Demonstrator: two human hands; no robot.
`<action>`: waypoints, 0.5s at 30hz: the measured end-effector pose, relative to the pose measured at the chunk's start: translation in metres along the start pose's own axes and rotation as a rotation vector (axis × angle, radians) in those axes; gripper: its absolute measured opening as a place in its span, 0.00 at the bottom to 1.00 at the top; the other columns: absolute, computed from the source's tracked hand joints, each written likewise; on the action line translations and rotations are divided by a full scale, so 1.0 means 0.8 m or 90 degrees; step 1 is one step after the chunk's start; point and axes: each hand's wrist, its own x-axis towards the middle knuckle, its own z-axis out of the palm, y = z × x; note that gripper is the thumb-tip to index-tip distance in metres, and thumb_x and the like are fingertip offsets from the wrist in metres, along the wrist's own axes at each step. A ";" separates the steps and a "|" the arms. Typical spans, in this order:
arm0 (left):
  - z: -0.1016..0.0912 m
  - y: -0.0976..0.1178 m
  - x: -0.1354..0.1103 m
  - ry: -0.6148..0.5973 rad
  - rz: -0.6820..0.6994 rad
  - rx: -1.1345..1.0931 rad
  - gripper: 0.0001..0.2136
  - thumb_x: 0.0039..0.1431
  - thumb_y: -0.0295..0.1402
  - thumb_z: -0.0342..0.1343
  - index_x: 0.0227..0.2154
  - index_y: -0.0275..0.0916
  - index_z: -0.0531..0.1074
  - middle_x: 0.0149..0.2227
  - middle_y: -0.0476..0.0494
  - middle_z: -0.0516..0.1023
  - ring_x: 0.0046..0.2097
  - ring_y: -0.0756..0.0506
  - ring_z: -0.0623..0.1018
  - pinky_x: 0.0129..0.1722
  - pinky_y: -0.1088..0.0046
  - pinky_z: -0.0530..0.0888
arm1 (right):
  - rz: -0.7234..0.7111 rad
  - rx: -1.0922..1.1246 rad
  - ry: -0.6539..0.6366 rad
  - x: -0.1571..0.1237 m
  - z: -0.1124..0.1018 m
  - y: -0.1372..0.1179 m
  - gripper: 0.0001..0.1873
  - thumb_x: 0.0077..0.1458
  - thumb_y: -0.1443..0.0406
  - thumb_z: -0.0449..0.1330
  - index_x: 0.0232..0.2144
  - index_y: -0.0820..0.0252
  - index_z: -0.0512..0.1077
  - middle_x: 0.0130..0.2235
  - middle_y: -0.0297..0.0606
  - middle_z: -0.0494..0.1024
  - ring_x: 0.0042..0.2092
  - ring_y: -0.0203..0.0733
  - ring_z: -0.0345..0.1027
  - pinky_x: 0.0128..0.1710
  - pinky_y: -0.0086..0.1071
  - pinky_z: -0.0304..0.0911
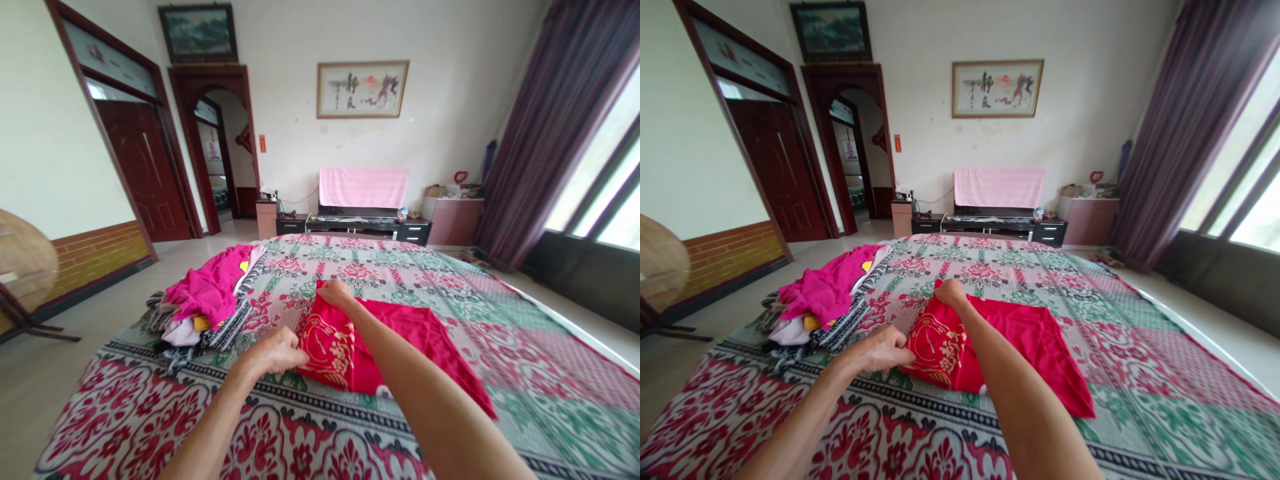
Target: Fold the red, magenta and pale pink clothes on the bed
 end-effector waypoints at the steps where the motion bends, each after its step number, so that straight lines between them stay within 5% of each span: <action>1: -0.002 0.006 -0.004 0.025 0.017 0.012 0.11 0.42 0.40 0.51 0.15 0.37 0.64 0.15 0.53 0.61 0.20 0.52 0.65 0.20 0.79 0.58 | -0.001 0.038 -0.012 -0.002 -0.009 0.005 0.11 0.50 0.62 0.58 0.28 0.65 0.76 0.25 0.40 0.77 0.28 0.36 0.71 0.27 0.24 0.63; 5: -0.008 0.042 -0.020 0.092 0.085 0.029 0.13 0.43 0.41 0.51 0.15 0.37 0.61 0.16 0.54 0.57 0.22 0.53 0.60 0.22 0.77 0.54 | 0.001 0.212 -0.049 -0.012 -0.047 0.033 0.13 0.57 0.59 0.52 0.31 0.61 0.73 0.26 0.33 0.76 0.24 0.29 0.67 0.24 0.21 0.61; 10: -0.008 0.104 -0.029 0.118 0.144 0.050 0.14 0.44 0.41 0.51 0.14 0.37 0.62 0.18 0.55 0.52 0.22 0.54 0.55 0.23 0.75 0.51 | 0.076 0.622 -0.106 -0.027 -0.083 0.084 0.08 0.52 0.62 0.59 0.27 0.61 0.69 0.25 0.32 0.73 0.24 0.30 0.66 0.24 0.23 0.63; 15: 0.018 0.156 -0.018 0.104 0.197 0.094 0.15 0.45 0.42 0.52 0.15 0.36 0.66 0.16 0.54 0.54 0.21 0.54 0.58 0.22 0.75 0.51 | 0.123 0.728 -0.085 -0.040 -0.090 0.133 0.07 0.51 0.64 0.60 0.26 0.62 0.69 0.22 0.32 0.73 0.22 0.31 0.66 0.23 0.25 0.64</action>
